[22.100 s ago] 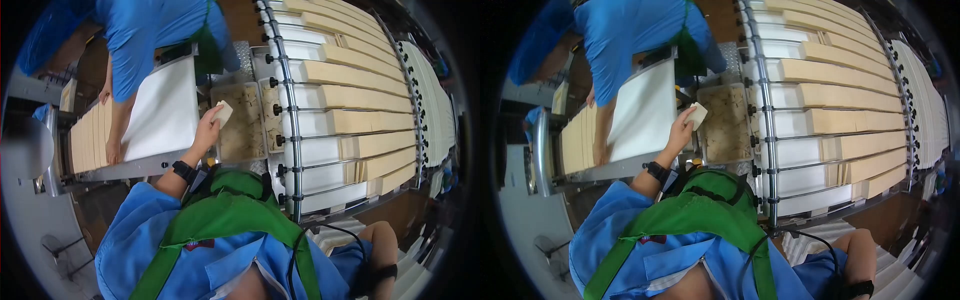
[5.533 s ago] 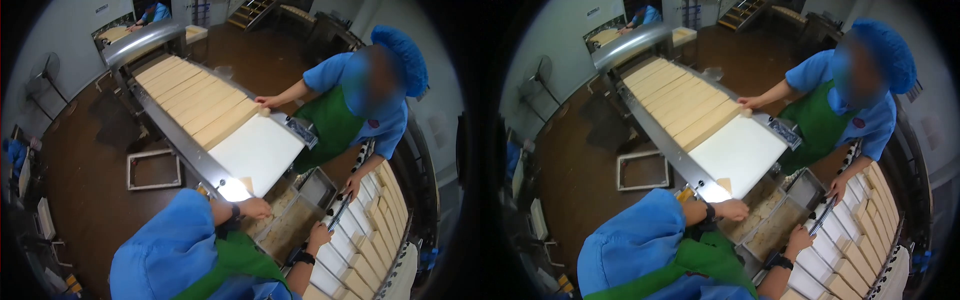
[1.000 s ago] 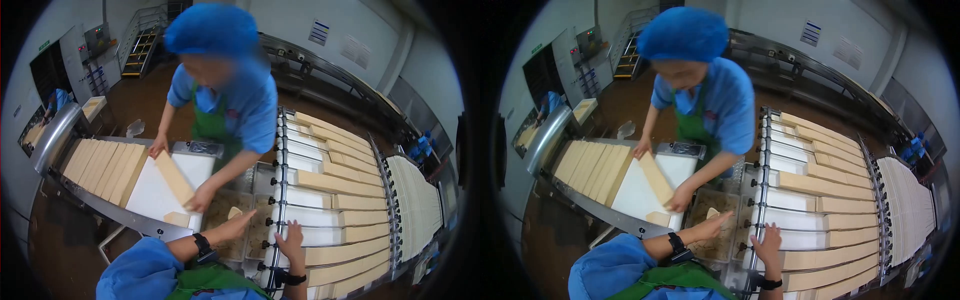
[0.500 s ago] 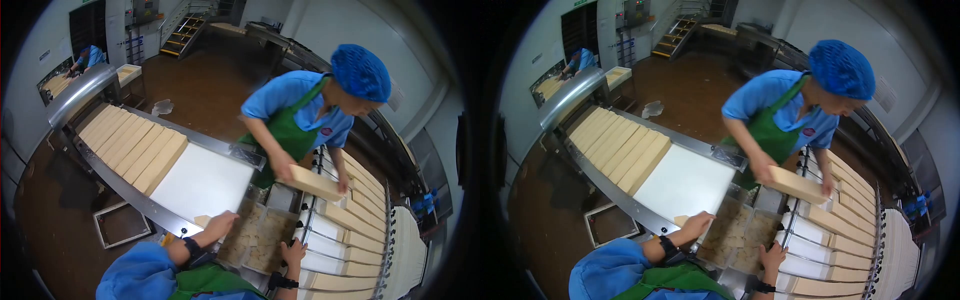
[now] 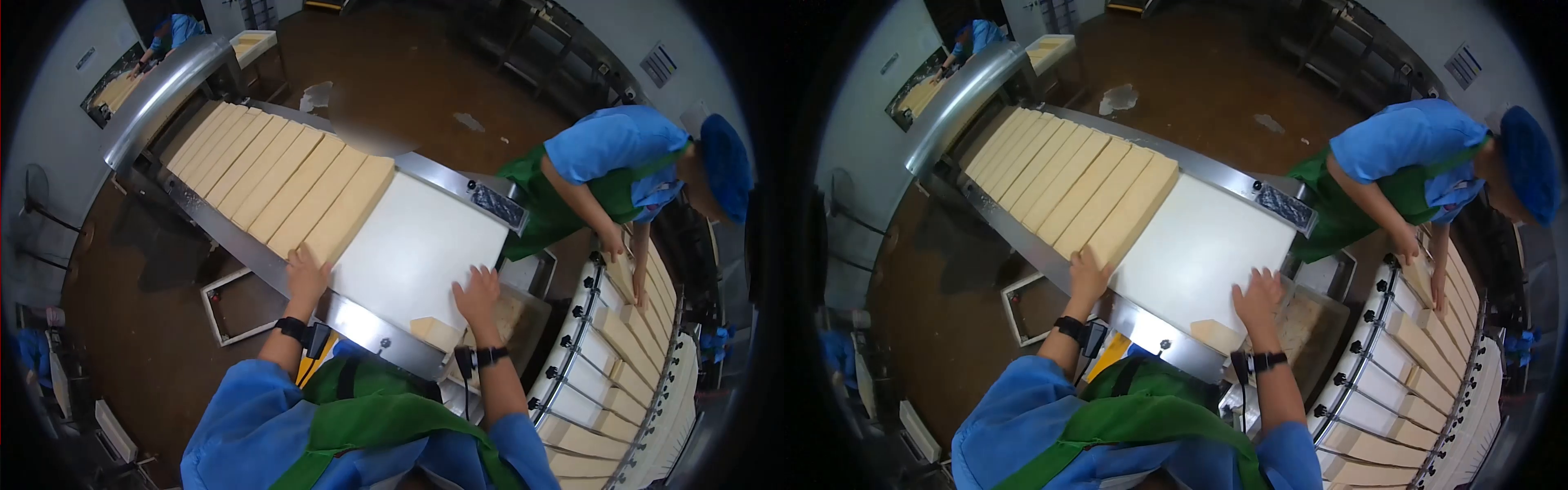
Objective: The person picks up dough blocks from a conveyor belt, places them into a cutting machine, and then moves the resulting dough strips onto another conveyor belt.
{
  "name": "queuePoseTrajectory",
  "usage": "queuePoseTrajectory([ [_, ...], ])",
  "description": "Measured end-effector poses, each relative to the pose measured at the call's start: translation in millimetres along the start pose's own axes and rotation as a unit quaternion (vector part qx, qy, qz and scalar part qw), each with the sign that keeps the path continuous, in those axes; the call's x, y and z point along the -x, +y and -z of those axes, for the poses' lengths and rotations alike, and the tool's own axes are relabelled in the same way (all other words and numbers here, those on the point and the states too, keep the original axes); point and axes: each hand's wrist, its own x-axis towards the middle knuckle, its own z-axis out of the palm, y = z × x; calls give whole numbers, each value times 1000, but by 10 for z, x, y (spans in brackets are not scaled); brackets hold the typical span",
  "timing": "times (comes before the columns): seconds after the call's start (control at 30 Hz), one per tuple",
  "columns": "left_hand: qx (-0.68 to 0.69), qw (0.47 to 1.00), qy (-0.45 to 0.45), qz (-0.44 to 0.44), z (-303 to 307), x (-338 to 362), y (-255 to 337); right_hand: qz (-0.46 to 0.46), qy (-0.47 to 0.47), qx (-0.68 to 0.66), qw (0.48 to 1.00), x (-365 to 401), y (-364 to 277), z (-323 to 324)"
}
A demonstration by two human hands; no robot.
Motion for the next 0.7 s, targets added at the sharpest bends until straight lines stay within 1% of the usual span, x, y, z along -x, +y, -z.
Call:
queuePoseTrajectory([
  [0.1,-89,996,-20,-17,87,-62,110,-1,-51,-2,999,-520,-538,-332],
  [0.2,-132,991,-6,-38,39,-82,115,-9,-86,-6,996,-1001,-1076,-555],
  [0.27,-136,989,-6,-53,48,-88,115,-9,-69,-35,997,-1292,-1430,-674],
  [0.33,-133,989,-8,-69,45,-92,89,4,-72,-23,997,-1595,-1721,-757],
  [0.43,-139,986,-36,-79,60,-92,86,17,-92,-43,995,-1979,-2096,-673],
  [0.5,-150,984,-54,-83,72,-101,84,2,-89,-39,995,-2159,-2248,-747],
  [0.6,-144,983,-82,-83,110,-124,99,-32,-94,-46,994,-2233,-2369,-767],
  [0.67,-136,985,-64,-89,119,-99,93,-65,-103,-51,991,-2176,-2364,-666],
  [0.7,-129,985,-55,-96,115,-94,104,-89,-125,-65,986,-2164,-2321,-590],
])
